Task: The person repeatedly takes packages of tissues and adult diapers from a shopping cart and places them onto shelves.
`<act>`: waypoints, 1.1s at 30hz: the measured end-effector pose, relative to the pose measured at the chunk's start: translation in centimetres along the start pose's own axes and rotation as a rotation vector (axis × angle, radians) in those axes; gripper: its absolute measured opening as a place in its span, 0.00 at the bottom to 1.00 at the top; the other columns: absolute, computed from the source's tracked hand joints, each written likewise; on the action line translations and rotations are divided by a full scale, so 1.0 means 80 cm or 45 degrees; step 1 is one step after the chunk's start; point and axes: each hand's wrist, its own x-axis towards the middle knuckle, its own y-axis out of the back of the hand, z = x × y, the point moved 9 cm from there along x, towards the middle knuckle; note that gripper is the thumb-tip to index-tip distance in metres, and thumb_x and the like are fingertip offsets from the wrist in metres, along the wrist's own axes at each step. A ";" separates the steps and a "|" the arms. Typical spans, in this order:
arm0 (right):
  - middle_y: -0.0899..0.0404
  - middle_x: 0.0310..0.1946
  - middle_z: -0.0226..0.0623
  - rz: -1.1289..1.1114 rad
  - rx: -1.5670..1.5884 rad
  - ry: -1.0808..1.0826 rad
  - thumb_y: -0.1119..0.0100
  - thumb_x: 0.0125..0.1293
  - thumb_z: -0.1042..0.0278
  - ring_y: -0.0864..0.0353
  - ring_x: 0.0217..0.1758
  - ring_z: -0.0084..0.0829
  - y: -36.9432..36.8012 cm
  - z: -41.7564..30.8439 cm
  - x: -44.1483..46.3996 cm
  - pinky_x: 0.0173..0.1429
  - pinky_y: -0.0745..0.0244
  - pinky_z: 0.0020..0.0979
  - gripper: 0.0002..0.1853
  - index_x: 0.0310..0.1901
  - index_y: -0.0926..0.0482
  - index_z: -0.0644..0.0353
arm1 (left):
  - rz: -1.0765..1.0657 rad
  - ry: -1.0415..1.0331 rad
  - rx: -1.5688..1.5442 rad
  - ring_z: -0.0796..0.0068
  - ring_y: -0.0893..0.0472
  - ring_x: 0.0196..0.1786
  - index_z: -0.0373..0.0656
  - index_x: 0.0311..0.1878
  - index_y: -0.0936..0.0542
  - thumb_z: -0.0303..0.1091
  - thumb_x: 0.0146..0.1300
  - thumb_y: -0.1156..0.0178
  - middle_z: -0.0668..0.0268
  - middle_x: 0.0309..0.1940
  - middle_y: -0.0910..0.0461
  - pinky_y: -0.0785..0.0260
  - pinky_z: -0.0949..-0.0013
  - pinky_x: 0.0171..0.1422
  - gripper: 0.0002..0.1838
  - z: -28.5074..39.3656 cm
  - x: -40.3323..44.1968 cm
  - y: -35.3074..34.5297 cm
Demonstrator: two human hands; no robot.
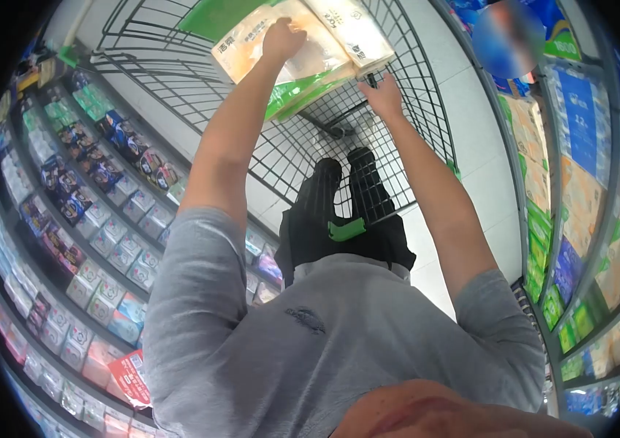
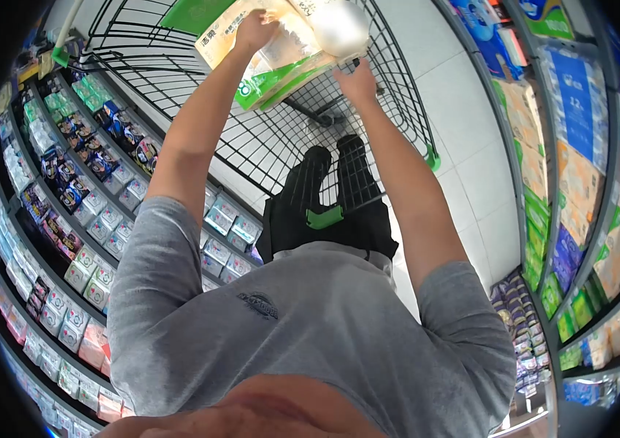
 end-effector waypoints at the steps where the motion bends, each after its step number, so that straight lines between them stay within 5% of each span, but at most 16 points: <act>1: 0.29 0.56 0.63 -0.110 0.033 -0.105 0.32 0.51 0.56 0.26 0.59 0.51 -0.004 -0.009 0.007 0.62 0.31 0.38 0.46 0.64 0.45 0.73 | 0.104 -0.061 0.105 0.64 0.21 0.52 0.35 0.61 0.29 0.46 0.57 0.37 0.52 0.51 0.21 0.29 0.67 0.57 0.33 0.011 0.015 0.009; 4: 0.27 0.54 0.61 -0.015 0.254 -0.103 0.29 0.49 0.62 0.25 0.58 0.49 -0.015 -0.020 0.034 0.63 0.31 0.36 0.48 0.64 0.49 0.73 | 0.121 -0.099 -0.007 0.60 0.22 0.55 0.39 0.61 0.29 0.43 0.56 0.37 0.51 0.55 0.24 0.30 0.62 0.59 0.31 0.030 0.050 0.012; 5: 0.26 0.53 0.60 0.017 0.344 -0.018 0.29 0.48 0.66 0.25 0.58 0.47 -0.017 -0.028 0.043 0.63 0.31 0.35 0.50 0.65 0.54 0.74 | 0.166 -0.083 -0.286 0.54 0.25 0.59 0.30 0.62 0.33 0.46 0.61 0.39 0.45 0.56 0.26 0.34 0.63 0.64 0.34 0.020 0.074 -0.001; 10: 0.28 0.56 0.52 -0.022 0.530 -0.131 0.27 0.47 0.66 0.26 0.59 0.39 -0.043 -0.017 0.057 0.62 0.33 0.34 0.47 0.64 0.47 0.73 | 0.146 -0.122 -0.402 0.51 0.27 0.60 0.28 0.67 0.39 0.48 0.63 0.41 0.42 0.61 0.31 0.35 0.60 0.64 0.38 0.033 0.142 -0.018; 14: 0.27 0.57 0.49 -0.027 0.396 -0.062 0.29 0.50 0.63 0.26 0.58 0.37 -0.045 -0.016 0.064 0.62 0.33 0.33 0.43 0.63 0.43 0.71 | -0.119 0.206 -0.777 0.57 0.23 0.53 0.27 0.63 0.34 0.49 0.64 0.42 0.44 0.55 0.26 0.31 0.62 0.58 0.36 0.022 0.170 -0.045; 20: 0.31 0.59 0.48 -0.075 0.376 0.023 0.31 0.52 0.62 0.26 0.58 0.38 -0.048 -0.021 0.069 0.63 0.34 0.34 0.31 0.56 0.27 0.68 | -0.092 0.047 -0.644 0.62 0.22 0.51 0.27 0.59 0.29 0.42 0.66 0.44 0.49 0.50 0.23 0.30 0.64 0.56 0.27 0.030 0.163 -0.031; 27: 0.29 0.57 0.49 -0.021 0.430 0.087 0.32 0.56 0.64 0.27 0.58 0.38 -0.024 -0.043 0.034 0.63 0.35 0.33 0.30 0.58 0.29 0.68 | 0.014 -0.085 -0.856 0.67 0.23 0.46 0.33 0.57 0.27 0.40 0.65 0.43 0.58 0.48 0.22 0.31 0.67 0.53 0.23 0.051 0.135 0.008; 33: 0.25 0.54 0.44 0.035 0.617 0.202 0.33 0.57 0.70 0.25 0.55 0.31 0.022 -0.073 -0.021 0.60 0.33 0.29 0.25 0.55 0.28 0.71 | -0.035 -0.082 -1.001 0.78 0.30 0.33 0.39 0.44 0.22 0.38 0.63 0.40 0.69 0.32 0.25 0.37 0.72 0.39 0.13 0.079 0.094 0.057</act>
